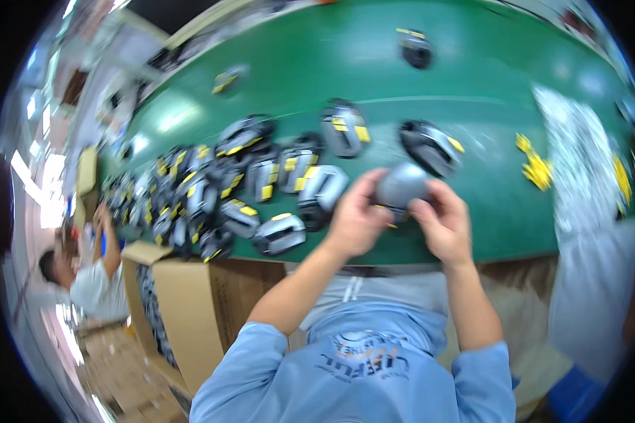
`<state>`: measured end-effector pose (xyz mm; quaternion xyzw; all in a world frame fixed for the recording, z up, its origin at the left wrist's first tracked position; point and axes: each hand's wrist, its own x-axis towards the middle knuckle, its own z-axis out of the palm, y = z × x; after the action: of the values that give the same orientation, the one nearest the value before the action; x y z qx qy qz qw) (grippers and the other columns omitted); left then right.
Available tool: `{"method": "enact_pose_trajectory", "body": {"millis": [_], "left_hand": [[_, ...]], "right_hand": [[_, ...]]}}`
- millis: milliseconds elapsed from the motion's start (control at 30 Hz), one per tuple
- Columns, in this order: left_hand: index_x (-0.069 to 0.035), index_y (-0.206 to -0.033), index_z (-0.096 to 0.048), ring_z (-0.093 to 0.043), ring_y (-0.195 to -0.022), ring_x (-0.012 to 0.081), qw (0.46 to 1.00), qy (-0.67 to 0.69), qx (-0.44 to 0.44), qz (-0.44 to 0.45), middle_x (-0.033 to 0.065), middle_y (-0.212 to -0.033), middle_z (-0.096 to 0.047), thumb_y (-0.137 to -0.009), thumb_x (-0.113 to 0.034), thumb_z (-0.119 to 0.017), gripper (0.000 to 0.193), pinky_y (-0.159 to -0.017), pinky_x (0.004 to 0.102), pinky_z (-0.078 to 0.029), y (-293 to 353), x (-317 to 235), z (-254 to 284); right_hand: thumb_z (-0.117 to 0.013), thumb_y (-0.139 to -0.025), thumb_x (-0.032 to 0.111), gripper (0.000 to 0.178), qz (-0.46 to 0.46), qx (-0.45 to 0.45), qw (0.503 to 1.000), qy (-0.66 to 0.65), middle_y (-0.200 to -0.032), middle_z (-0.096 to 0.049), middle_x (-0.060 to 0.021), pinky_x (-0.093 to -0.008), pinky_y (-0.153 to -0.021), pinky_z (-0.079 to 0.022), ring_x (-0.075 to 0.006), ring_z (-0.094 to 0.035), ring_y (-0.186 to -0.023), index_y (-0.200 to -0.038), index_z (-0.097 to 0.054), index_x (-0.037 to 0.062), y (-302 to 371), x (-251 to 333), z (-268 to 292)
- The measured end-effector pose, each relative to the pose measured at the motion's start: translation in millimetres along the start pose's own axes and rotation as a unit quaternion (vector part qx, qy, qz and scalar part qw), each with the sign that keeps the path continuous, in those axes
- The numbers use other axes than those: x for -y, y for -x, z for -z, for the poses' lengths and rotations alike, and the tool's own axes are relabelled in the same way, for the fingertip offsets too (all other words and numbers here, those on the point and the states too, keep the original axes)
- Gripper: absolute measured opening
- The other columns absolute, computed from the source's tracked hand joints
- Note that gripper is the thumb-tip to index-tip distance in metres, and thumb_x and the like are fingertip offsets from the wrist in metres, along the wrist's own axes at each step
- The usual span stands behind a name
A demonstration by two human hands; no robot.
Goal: The person assembles computer mouse shells by picking mouse bases from the table, taking grey covers from a box, and snapping each cover onto a mouse base by hand.
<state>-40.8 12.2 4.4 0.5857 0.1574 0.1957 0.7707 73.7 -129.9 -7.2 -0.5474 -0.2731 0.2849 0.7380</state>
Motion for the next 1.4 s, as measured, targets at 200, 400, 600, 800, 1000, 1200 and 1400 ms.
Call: {"method": "enact_pose_trajectory", "body": {"millis": [200,400,600,800,1000,1200,1400], "left_hand": [[-0.001,-0.142,-0.044,-0.056,-0.107,0.0138,0.992,-0.085,0.065,-0.068,0.0067,-0.121,-0.055,-0.088,-0.023,-0.080,0.068,-0.089,0.0285,-0.050,-6,1,-3],[0.000,-0.141,-0.043,-0.057,-0.106,0.0132,0.995,-0.081,-0.017,-0.055,0.0063,-0.121,-0.057,-0.092,-0.019,-0.075,0.061,-0.088,0.0279,-0.051,2,0,10],[0.001,-0.134,-0.048,-0.059,-0.101,0.0106,0.996,0.034,0.065,0.043,0.0058,-0.116,-0.060,-0.092,-0.016,-0.074,0.052,-0.084,0.0261,-0.053,-10,-28,16],[0.001,-0.129,-0.053,-0.059,-0.102,0.0158,0.992,-0.021,0.094,0.082,0.0085,-0.114,-0.060,-0.089,-0.015,-0.076,0.049,-0.088,0.0313,-0.051,-6,-41,14],[0.001,-0.119,-0.058,-0.053,-0.087,0.0317,0.867,-0.430,0.141,-0.208,0.0155,-0.100,-0.059,-0.077,-0.019,-0.081,0.052,-0.075,0.0401,-0.045,-18,-49,18],[0.002,-0.122,-0.057,-0.058,-0.096,0.0317,0.843,-0.480,0.055,-0.238,0.0176,-0.110,-0.059,-0.075,-0.021,-0.083,0.058,-0.083,0.0403,-0.048,-14,-34,9],[0.003,-0.121,-0.055,-0.058,-0.095,0.0329,0.856,-0.473,0.052,-0.204,0.0180,-0.109,-0.057,-0.076,-0.024,-0.084,0.059,-0.080,0.0411,-0.050,-13,-31,12]], "right_hand": [[-0.062,-0.098,0.011,0.034,0.010,0.039,0.999,0.015,-0.116,-0.065,-0.0065,-0.0318,-0.095,-0.047,-0.0147,-0.060,-0.105,-0.128,-0.059,-0.0046,13,4,23],[-0.064,-0.097,0.008,0.029,-0.059,0.061,0.994,0.066,-0.111,-0.064,-0.0065,-0.0281,-0.090,-0.048,-0.0136,-0.060,-0.102,-0.123,-0.061,-0.0052,-8,18,-12],[-0.064,-0.099,0.009,0.024,-0.049,0.096,0.985,-0.133,-0.109,-0.064,-0.0042,-0.0264,-0.088,-0.049,-0.0098,-0.058,-0.101,-0.120,-0.062,-0.0022,-10,13,-3],[-0.069,-0.096,0.013,0.031,-0.071,0.139,0.987,-0.036,-0.110,-0.066,-0.0060,-0.0307,-0.086,-0.053,-0.0129,-0.063,-0.100,-0.122,-0.060,-0.0008,-6,28,16],[-0.082,-0.083,0.027,0.052,0.073,0.157,0.958,0.229,-0.101,-0.067,-0.0157,-0.0372,-0.080,-0.054,-0.0271,-0.069,-0.091,-0.119,-0.058,-0.0007,-13,50,8],[-0.085,-0.080,0.032,0.054,0.045,0.075,0.959,0.271,-0.091,-0.066,-0.0169,-0.0368,-0.070,-0.053,-0.0288,-0.067,-0.078,-0.112,-0.058,-0.0029,0,35,9],[-0.087,-0.078,0.033,0.056,0.053,0.056,0.963,0.258,-0.090,-0.066,-0.0171,-0.0358,-0.072,-0.056,-0.0277,-0.069,-0.079,-0.108,-0.059,-0.0040,-3,33,8]]}}
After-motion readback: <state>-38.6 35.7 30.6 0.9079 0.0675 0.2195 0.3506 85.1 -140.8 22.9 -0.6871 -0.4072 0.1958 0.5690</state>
